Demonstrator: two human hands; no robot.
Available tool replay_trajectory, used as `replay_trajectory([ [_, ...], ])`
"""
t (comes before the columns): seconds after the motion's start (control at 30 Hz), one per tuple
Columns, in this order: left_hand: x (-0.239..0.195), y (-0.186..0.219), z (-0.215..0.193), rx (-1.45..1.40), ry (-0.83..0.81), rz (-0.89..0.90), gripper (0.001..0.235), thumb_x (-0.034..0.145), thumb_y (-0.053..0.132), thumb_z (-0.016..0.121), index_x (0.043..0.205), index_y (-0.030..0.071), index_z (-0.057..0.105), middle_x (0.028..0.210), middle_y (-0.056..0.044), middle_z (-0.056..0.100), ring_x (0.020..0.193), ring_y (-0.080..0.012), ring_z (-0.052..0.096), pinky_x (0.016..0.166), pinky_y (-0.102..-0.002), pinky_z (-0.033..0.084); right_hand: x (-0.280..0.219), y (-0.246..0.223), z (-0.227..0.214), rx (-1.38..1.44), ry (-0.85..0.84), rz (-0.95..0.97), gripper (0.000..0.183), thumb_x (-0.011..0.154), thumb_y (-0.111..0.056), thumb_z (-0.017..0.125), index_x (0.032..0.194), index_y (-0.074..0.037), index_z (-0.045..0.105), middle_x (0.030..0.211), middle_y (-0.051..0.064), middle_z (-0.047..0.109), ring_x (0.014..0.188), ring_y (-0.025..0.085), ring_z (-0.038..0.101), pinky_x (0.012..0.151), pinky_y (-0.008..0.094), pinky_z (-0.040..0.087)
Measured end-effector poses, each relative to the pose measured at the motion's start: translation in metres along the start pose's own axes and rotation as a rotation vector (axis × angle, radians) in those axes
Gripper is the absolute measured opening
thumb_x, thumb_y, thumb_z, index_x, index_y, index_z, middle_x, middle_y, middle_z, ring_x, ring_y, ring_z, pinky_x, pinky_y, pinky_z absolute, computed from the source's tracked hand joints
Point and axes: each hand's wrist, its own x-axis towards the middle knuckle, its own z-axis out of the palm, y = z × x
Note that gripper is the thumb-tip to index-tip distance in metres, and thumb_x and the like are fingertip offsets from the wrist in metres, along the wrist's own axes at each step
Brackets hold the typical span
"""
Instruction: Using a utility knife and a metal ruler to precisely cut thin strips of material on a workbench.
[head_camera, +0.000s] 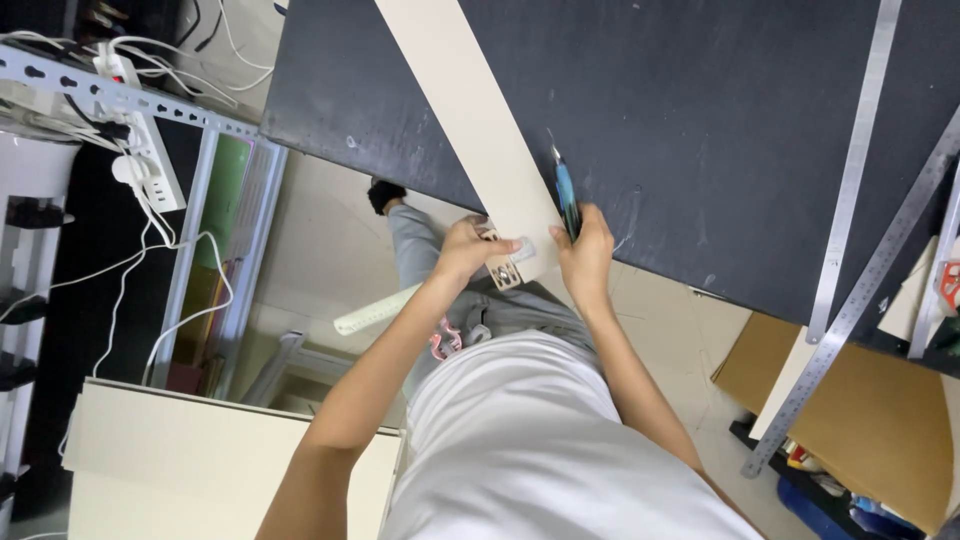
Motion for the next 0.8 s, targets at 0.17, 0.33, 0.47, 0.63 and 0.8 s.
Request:
replay_trajectory([
  [0.17, -0.018, -0.003, 0.036, 0.036, -0.161, -0.033, 0.087, 0.056, 0.022, 0.096, 0.126, -0.013, 0.060, 0.105, -0.023, 0.073, 0.103, -0.0305, 0.071, 0.086, -0.034, 0.057, -0.023, 0.039, -0.007, -0.021, 0.021, 0.040, 0.045, 0.080, -0.015, 0.085, 0.113, 0.001, 0.059, 0.100, 0.016, 0.060, 0.098, 0.039, 0.064, 0.086, 0.047, 0.051],
  [0.33, -0.004, -0.007, 0.035, 0.088, -0.096, 0.031, 0.080, 0.058, 0.025, 0.096, 0.121, -0.012, 0.064, 0.099, -0.023, 0.074, 0.098, -0.0324, 0.072, 0.081, -0.035, 0.059, -0.035, 0.036, -0.035, -0.042, 0.046, 0.069, 0.048, 0.080, -0.016, 0.085, 0.116, 0.002, 0.059, 0.103, 0.015, 0.057, 0.101, 0.040, 0.062, 0.089, 0.047, 0.048],
  [0.47, 0.002, -0.008, 0.042, 0.122, -0.011, 0.057, 0.066, 0.056, 0.028, 0.096, 0.108, -0.004, 0.072, 0.088, -0.013, 0.076, 0.085, -0.0213, 0.074, 0.071, -0.027, 0.059, -0.042, 0.032, -0.032, -0.124, 0.073, 0.080, 0.043, 0.085, -0.018, 0.080, 0.118, -0.001, 0.059, 0.110, 0.010, 0.053, 0.106, 0.035, 0.060, 0.094, 0.046, 0.044],
  [0.63, 0.005, -0.017, 0.043, 0.126, 0.037, 0.097, 0.060, 0.056, 0.024, 0.095, 0.105, -0.003, 0.072, 0.082, -0.010, 0.076, 0.078, -0.0194, 0.074, 0.066, -0.026, 0.059, -0.033, 0.032, -0.027, -0.228, 0.091, 0.011, 0.043, 0.081, -0.019, 0.082, 0.116, -0.008, 0.061, 0.110, 0.005, 0.050, 0.105, 0.030, 0.051, 0.090, 0.045, 0.038],
  [0.8, 0.003, -0.021, 0.050, 0.051, 0.122, 0.107, 0.058, 0.055, 0.019, 0.094, 0.104, -0.002, 0.072, 0.076, -0.007, 0.073, 0.070, -0.0146, 0.070, 0.062, -0.024, 0.058, -0.001, 0.021, -0.020, 0.051, 0.045, -0.168, 0.042, 0.080, -0.006, 0.082, 0.117, -0.003, 0.061, 0.103, 0.012, 0.060, 0.101, 0.036, 0.060, 0.086, 0.046, 0.047],
])
